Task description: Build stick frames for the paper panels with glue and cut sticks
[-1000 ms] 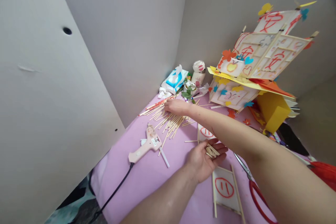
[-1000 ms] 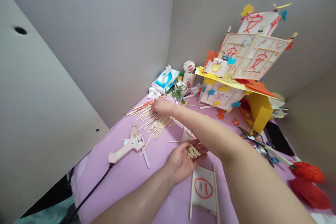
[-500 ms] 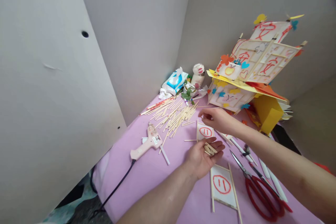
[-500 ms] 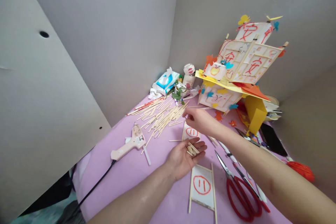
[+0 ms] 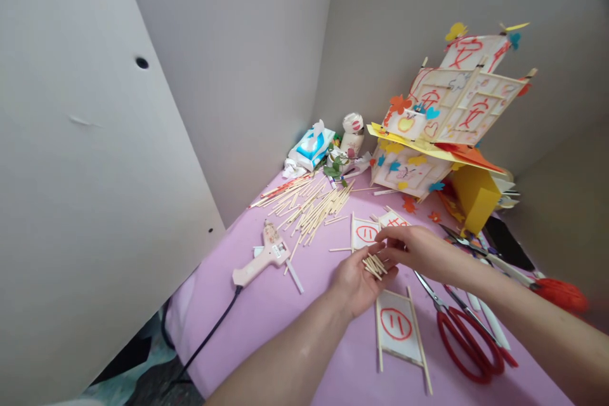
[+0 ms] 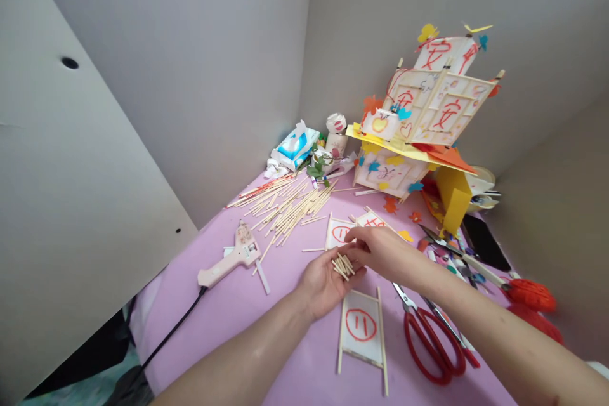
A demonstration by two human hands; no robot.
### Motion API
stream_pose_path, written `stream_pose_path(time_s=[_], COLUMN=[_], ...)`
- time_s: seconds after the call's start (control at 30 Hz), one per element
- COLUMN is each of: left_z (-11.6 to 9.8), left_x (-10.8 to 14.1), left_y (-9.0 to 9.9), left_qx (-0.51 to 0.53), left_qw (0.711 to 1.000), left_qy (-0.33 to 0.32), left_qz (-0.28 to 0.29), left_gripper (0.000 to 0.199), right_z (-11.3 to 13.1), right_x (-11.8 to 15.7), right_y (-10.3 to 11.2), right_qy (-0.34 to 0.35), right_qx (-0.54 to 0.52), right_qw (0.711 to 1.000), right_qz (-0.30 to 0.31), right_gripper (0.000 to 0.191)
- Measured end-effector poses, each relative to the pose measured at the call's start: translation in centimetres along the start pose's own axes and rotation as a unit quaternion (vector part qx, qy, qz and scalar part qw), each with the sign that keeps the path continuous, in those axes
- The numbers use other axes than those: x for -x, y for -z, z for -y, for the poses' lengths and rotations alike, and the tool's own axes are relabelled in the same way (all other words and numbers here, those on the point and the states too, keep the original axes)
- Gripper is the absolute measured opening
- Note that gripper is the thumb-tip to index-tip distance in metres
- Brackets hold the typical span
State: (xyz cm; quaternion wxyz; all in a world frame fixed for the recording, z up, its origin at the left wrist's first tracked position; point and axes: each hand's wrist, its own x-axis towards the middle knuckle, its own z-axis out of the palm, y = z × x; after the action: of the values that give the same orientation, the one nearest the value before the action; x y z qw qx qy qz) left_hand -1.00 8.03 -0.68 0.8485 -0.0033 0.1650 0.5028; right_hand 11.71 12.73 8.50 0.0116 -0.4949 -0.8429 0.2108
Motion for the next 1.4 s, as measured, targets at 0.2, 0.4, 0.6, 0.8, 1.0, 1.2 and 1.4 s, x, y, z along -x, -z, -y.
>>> stream_pose_path(time_s=[0.2, 0.4, 0.6, 0.8, 1.0, 1.2, 1.4], left_z=[-0.1, -0.1, -0.1, 0.0, 0.1, -0.1, -0.2], left_x=[0.2, 0.1, -0.1, -0.2, -0.3, -0.1, 0.0], left_y=[-0.1, 0.1, 0.1, 0.2, 0.4, 0.2, -0.1], left_qx=[-0.009, 0.009, 0.010, 0.001, 0.000, 0.007, 0.008], left_qw=[1.000, 1.000, 1.000, 1.000, 1.000, 1.000, 0.999], left_qy=[0.005, 0.016, 0.024, 0.017, 0.014, 0.024, 0.034], left_qz=[0.004, 0.003, 0.000, 0.005, 0.015, 0.007, 0.001], left_gripper=[0.022, 0.031, 0.023, 0.026, 0.025, 0.024, 0.026], right_z=[1.0, 1.9, 3.0, 4.5, 4.9, 3.1, 0.1], right_x=[-2.7, -9.1, -14.9, -18.8, -20.1, -18.9, -17.0], right_y=[1.3, 0.6, -1.8, -3.0, -2.7, -1.4, -0.8], right_qy=[0.029, 0.162, 0.228, 0.260, 0.279, 0.253, 0.201], right_qx=[0.018, 0.041, 0.079, 0.093, 0.078, 0.082, 0.100], right_qw=[0.999, 0.985, 0.966, 0.958, 0.957, 0.964, 0.974], right_qz=[-0.038, -0.048, 0.089, 0.074, 0.024, -0.020, -0.019], right_gripper=[0.020, 0.022, 0.033, 0.036, 0.048, 0.040, 0.029])
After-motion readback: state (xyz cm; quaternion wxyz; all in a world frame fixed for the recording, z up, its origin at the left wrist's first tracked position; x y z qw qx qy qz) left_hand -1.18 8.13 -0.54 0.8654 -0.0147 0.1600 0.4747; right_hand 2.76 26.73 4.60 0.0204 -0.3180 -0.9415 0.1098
